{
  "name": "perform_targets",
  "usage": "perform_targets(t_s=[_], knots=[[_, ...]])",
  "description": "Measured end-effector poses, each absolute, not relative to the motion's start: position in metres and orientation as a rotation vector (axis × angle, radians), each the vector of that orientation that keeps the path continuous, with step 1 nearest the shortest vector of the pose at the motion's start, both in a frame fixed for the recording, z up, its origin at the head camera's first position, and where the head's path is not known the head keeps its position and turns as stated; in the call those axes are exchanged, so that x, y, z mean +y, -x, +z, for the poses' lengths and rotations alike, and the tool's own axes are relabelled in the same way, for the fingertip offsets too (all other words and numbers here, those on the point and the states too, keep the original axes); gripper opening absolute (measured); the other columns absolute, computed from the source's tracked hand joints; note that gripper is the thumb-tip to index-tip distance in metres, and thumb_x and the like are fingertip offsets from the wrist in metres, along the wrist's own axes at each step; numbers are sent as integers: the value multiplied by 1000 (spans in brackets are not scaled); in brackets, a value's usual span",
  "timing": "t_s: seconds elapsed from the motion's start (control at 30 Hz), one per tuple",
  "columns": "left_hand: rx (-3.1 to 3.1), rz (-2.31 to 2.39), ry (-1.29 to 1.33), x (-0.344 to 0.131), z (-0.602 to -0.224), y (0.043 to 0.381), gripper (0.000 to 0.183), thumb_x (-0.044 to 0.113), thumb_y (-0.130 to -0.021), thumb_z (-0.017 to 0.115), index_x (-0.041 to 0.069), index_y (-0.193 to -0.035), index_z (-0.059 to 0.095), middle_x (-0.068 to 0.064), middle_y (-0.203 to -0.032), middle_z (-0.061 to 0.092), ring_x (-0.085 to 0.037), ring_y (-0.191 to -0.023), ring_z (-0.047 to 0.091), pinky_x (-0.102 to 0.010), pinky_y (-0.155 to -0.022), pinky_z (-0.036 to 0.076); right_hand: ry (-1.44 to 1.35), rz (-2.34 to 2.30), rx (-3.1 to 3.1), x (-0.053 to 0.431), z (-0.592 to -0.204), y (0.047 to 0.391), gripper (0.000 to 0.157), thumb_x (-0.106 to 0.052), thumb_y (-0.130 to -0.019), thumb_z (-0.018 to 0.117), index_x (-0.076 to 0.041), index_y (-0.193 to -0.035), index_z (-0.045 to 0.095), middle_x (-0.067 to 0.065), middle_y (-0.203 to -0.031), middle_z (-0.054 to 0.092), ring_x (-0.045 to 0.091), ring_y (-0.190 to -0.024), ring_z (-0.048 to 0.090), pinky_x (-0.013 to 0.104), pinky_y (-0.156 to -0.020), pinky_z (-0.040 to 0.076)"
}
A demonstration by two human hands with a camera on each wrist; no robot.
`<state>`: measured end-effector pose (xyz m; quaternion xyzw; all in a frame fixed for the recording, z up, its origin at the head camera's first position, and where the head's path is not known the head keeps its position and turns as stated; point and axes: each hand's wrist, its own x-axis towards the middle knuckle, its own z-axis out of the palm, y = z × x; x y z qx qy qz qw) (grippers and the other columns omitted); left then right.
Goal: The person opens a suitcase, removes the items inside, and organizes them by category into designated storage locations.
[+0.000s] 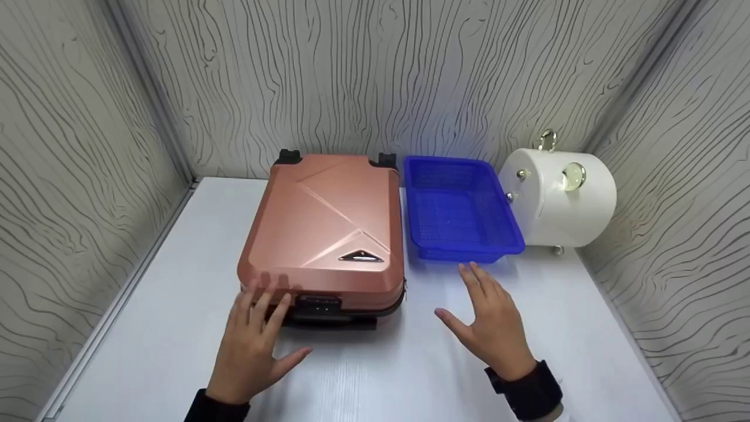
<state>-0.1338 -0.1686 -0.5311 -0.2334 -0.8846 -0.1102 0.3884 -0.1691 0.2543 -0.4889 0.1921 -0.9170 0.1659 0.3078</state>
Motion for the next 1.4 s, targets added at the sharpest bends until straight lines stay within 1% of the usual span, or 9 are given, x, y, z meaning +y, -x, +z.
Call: perform_targets(t_s=[0.07,0.13,0.23,0.3,0.47,0.53,0.83,1.23,1.4], knots=[[-2200,-304,649,-163,-533,132,84,75,-105,44,1,-132,72,-23,-134,69,-45,-127,62,-61,-100,54,-541,442,-2427,248,-494,170,83,-43,-79,95,1,-144,65,25,-135,72,45,-117,72,61,-93,61],[-2188,-325,709,-157,-534,130,66,63,-103,63,3,-124,75,-15,-120,73,-33,-111,68,-49,-91,59,-566,438,-2446,242,-499,171,75,-42,-79,95,-1,-137,70,19,-125,77,39,-110,76,54,-87,63],[-2240,-340,779,-146,-540,130,50,48,-88,88,7,-114,77,-5,-106,74,-21,-96,68,-37,-81,60,-592,421,-2490,234,-508,172,66,-42,-81,94,-3,-130,74,13,-115,80,31,-101,78,47,-81,65],[-2308,-318,789,-138,-545,130,50,41,-80,95,8,-113,77,-3,-105,74,-18,-94,69,-35,-81,61,-607,415,-2520,228,-515,173,61,-42,-82,93,-4,-127,75,11,-111,81,28,-97,78,44,-79,65],[-2523,-200,710,-120,-560,133,53,37,-87,91,3,-124,74,-10,-117,75,-26,-109,72,-43,-96,61,-634,418,-2588,215,-531,175,53,-45,-84,91,-7,-118,77,7,-104,81,24,-91,78,41,-73,64],[-2560,-138,690,-115,-565,136,52,34,-89,89,2,-125,73,-12,-117,75,-28,-108,72,-45,-97,61,-632,427,-2615,210,-536,176,52,-48,-85,90,-8,-115,77,5,-101,81,23,-89,77,41,-71,63],[-2356,27,725,-108,-582,158,21,2,-81,76,5,-101,72,-6,-90,71,-24,-81,67,-37,-72,59,-607,432,-2713,205,-549,174,45,-52,-89,86,-10,-102,80,4,-92,79,22,-81,75,39,-65,60],[-2330,33,721,-94,-577,176,22,0,-78,76,5,-99,79,-4,-87,76,-21,-79,69,-35,-72,61,-464,674,-2717,213,-552,202,25,-25,-97,80,-4,-111,78,10,-96,80,23,-83,75,41,-73,62],[-2320,26,697,-85,-579,183,20,0,-78,75,6,-97,80,-4,-85,76,-21,-77,69,-35,-73,62,-426,1070,-2639,211,-553,227,21,-9,-99,75,3,-117,75,21,-110,80,35,-95,78,54,-83,64]])
